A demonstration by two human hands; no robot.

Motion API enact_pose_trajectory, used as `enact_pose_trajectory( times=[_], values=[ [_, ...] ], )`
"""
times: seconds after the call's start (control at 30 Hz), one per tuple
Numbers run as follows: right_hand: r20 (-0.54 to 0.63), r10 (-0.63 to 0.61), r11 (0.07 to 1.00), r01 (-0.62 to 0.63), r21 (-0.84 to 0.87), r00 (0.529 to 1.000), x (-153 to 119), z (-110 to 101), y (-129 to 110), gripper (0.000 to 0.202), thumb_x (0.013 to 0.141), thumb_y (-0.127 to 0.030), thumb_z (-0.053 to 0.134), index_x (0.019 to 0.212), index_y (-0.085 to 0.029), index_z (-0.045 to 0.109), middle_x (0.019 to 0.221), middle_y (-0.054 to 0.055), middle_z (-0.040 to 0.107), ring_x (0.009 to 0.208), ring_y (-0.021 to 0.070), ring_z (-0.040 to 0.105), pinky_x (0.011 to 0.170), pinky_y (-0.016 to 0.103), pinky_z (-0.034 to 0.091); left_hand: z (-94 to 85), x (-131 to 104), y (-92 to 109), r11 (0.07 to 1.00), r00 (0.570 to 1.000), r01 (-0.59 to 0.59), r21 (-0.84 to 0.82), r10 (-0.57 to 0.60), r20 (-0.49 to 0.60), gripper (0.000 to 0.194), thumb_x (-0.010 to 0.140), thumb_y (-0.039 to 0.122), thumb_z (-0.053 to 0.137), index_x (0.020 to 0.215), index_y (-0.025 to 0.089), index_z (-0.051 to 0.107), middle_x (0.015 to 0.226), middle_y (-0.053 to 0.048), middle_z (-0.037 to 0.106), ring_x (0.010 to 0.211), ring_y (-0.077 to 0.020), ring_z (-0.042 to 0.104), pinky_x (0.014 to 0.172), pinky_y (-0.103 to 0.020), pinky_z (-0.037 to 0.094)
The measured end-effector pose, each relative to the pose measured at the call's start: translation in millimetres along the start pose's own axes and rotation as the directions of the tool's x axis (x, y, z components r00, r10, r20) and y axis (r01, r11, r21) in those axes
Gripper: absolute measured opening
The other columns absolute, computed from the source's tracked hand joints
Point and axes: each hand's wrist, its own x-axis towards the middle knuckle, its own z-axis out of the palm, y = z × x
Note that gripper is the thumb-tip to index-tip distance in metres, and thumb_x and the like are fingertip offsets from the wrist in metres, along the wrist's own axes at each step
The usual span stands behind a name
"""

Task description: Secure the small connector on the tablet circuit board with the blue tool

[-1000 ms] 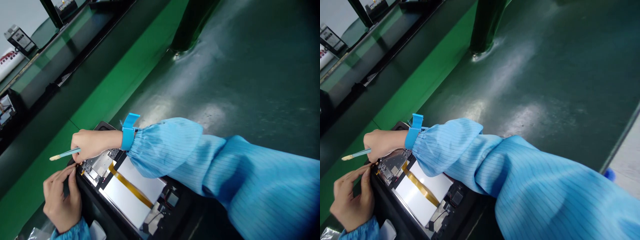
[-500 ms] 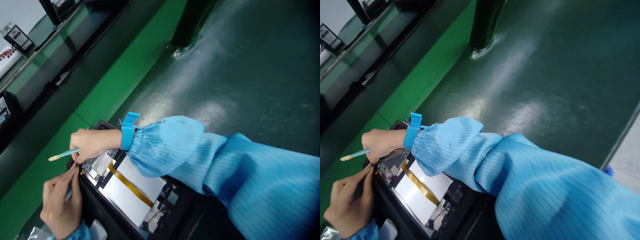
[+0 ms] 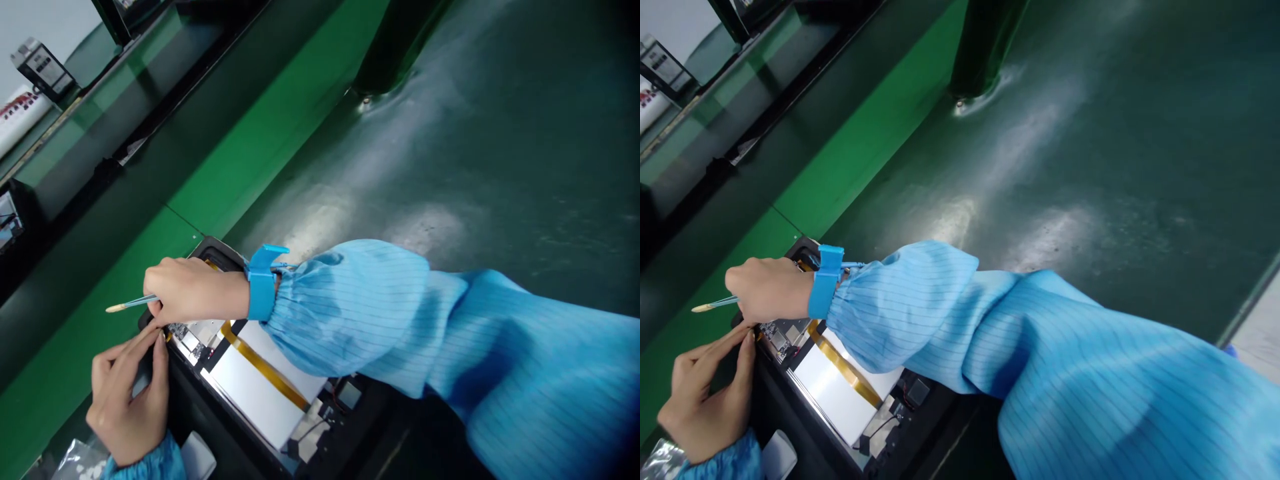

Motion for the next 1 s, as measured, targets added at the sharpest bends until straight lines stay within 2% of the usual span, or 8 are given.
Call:
enact_pose_trajectory(
  times=[0.13,0.27,0.5,0.6,0.73,0.8,0.87,1.0],
  values=[
    [-0.023,-0.007,1.000,0.006,-0.016,1.000,2,4,1,0.010,0.077,-0.007,0.069,0.079,-0.016,0.064,0.067,0.000,0.059,0.065,0.0199,0.059,0.045,0.024,0.029,-2.2,1,-1,1.000,1.000,0.001,-0.021,-0.001,-0.032,0.022,0.070,0.005,0.071,0.090,0.015,0.069,0.096,-0.008,0.065,0.084,-0.0160,0.061,0.079,-0.030,0.048],
    [-0.024,-0.010,1.000,0.010,-0.004,1.000,2,4,2,0.008,0.077,-0.009,0.068,0.077,-0.016,0.065,0.065,-0.001,0.058,0.063,0.0181,0.057,0.044,0.024,0.028,-8.0,2,-2,0.999,0.999,-0.004,-0.047,0.006,0.042,0.025,0.072,0.003,0.069,0.094,0.016,0.068,0.094,-0.007,0.063,0.083,-0.0150,0.059,0.081,-0.030,0.046],
    [0.025,-0.065,0.996,0.064,0.065,0.998,6,3,7,0.009,0.074,-0.008,0.070,0.070,-0.016,0.067,0.061,-0.003,0.057,0.060,0.0140,0.054,0.042,0.023,0.032,-12.4,3,2,0.964,0.965,0.223,-0.144,-0.197,0.173,0.011,0.080,0.019,0.065,0.090,0.022,0.068,0.096,-0.002,0.061,0.090,-0.0143,0.057,0.087,-0.030,0.042],
    [0.056,-0.102,0.990,0.096,0.102,0.993,8,3,11,0.010,0.070,-0.008,0.074,0.070,-0.016,0.068,0.059,-0.005,0.057,0.057,0.0125,0.053,0.042,0.022,0.033,-12.6,6,2,0.845,0.873,0.478,-0.240,-0.427,0.236,0.010,0.075,0.031,0.069,0.083,0.025,0.069,0.093,0.001,0.061,0.089,-0.0119,0.058,0.084,-0.024,0.044],
    [0.071,-0.119,0.988,0.111,0.107,0.990,8,4,13,0.011,0.067,-0.011,0.077,0.071,-0.016,0.068,0.062,-0.006,0.057,0.056,0.0113,0.051,0.043,0.022,0.032,-9.2,13,0,0.468,0.575,0.815,-0.342,-0.728,0.374,0.031,0.050,0.039,0.082,0.073,0.023,0.068,0.088,0.003,0.062,0.081,-0.0111,0.060,0.081,-0.022,0.049],
    [0.065,-0.114,0.991,0.108,0.081,0.991,7,4,13,0.011,0.066,-0.010,0.077,0.071,-0.016,0.068,0.062,-0.006,0.057,0.055,0.0116,0.051,0.043,0.022,0.031,-6.9,15,-1,0.350,0.479,0.868,-0.353,-0.778,0.406,0.039,0.043,0.037,0.084,0.075,0.022,0.067,0.088,0.003,0.063,0.080,-0.0102,0.060,0.081,-0.020,0.049],
    [0.056,-0.119,0.992,0.115,0.055,0.991,5,4,12,0.012,0.066,-0.009,0.077,0.071,-0.016,0.068,0.062,-0.006,0.056,0.056,0.0120,0.050,0.043,0.022,0.030,-5.1,16,-1,0.308,0.454,0.876,-0.371,-0.785,0.421,0.043,0.042,0.036,0.084,0.078,0.022,0.067,0.087,0.003,0.063,0.079,-0.0084,0.058,0.078,-0.017,0.048],
    [0.032,-0.147,0.989,0.147,-0.012,0.989,4,4,10,0.011,0.067,-0.009,0.075,0.071,-0.016,0.068,0.061,-0.005,0.053,0.055,0.0124,0.047,0.044,0.023,0.028,-5.0,18,-1,0.290,0.466,0.867,-0.405,-0.760,0.453,0.048,0.042,0.035,0.086,0.085,0.022,0.067,0.078,0.005,0.060,0.070,-0.0053,0.053,0.066,-0.010,0.046]
  ],
)
